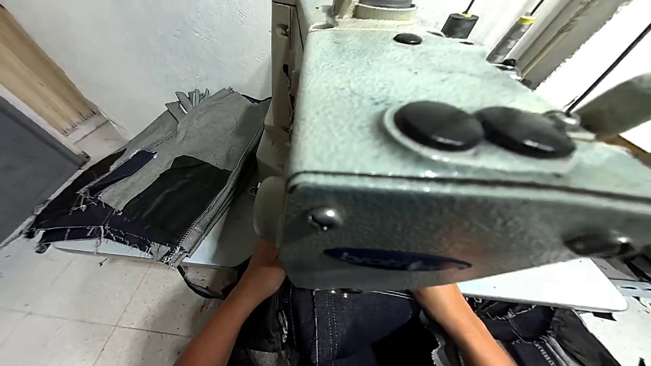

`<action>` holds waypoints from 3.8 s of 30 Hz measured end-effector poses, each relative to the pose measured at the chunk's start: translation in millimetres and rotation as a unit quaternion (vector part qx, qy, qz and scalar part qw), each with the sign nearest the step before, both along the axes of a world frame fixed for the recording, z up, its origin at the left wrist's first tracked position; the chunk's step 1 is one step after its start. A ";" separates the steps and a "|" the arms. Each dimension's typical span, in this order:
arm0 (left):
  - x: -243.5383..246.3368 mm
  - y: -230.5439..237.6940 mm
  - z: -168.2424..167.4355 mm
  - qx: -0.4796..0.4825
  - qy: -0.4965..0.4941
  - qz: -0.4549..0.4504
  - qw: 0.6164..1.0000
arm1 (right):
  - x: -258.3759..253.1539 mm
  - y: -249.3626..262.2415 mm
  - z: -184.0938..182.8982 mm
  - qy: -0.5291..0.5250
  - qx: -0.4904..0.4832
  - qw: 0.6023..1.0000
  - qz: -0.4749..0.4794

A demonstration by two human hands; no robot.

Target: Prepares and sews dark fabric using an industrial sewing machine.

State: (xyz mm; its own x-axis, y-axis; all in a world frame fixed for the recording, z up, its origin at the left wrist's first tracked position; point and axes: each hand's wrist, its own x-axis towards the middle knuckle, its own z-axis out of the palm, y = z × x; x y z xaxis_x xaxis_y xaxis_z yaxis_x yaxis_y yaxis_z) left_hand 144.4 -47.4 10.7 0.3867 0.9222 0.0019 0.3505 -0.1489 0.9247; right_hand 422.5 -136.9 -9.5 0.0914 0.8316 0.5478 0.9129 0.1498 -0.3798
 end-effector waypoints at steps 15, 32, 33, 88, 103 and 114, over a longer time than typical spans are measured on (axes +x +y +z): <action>-19.0 -29.4 36.9 0.155 0.222 0.040 0.962 | 32.1 -25.1 17.6 0.018 -0.040 0.998 0.034; -33.5 -82.7 55.4 0.169 0.292 -0.071 0.939 | 44.6 -70.8 -36.5 0.296 -0.163 0.941 -0.031; -28.3 -80.7 49.8 0.194 0.310 -0.055 0.929 | 43.9 -67.9 -38.1 0.351 -0.146 0.925 -0.019; -49.7 -121.3 60.6 0.069 0.255 -0.078 0.961 | -59.6 -128.0 20.7 0.106 -0.197 0.975 -0.016; 6.2 -119.3 6.6 0.026 -0.079 0.139 0.987 | 27.0 -98.1 -5.1 0.445 -0.092 0.888 0.064; -98.4 -27.2 -11.3 0.218 0.022 0.235 0.947 | -10.5 -4.2 -3.2 0.214 -0.057 0.973 0.060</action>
State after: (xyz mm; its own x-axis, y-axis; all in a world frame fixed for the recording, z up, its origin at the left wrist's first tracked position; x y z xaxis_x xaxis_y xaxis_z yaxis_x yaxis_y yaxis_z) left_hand 45.9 -74.6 -0.6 -0.0579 0.9078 0.4154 0.5090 -0.3311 0.7945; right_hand 412.0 -141.1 -12.6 0.1894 0.9033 0.3850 0.6465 0.1805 -0.7413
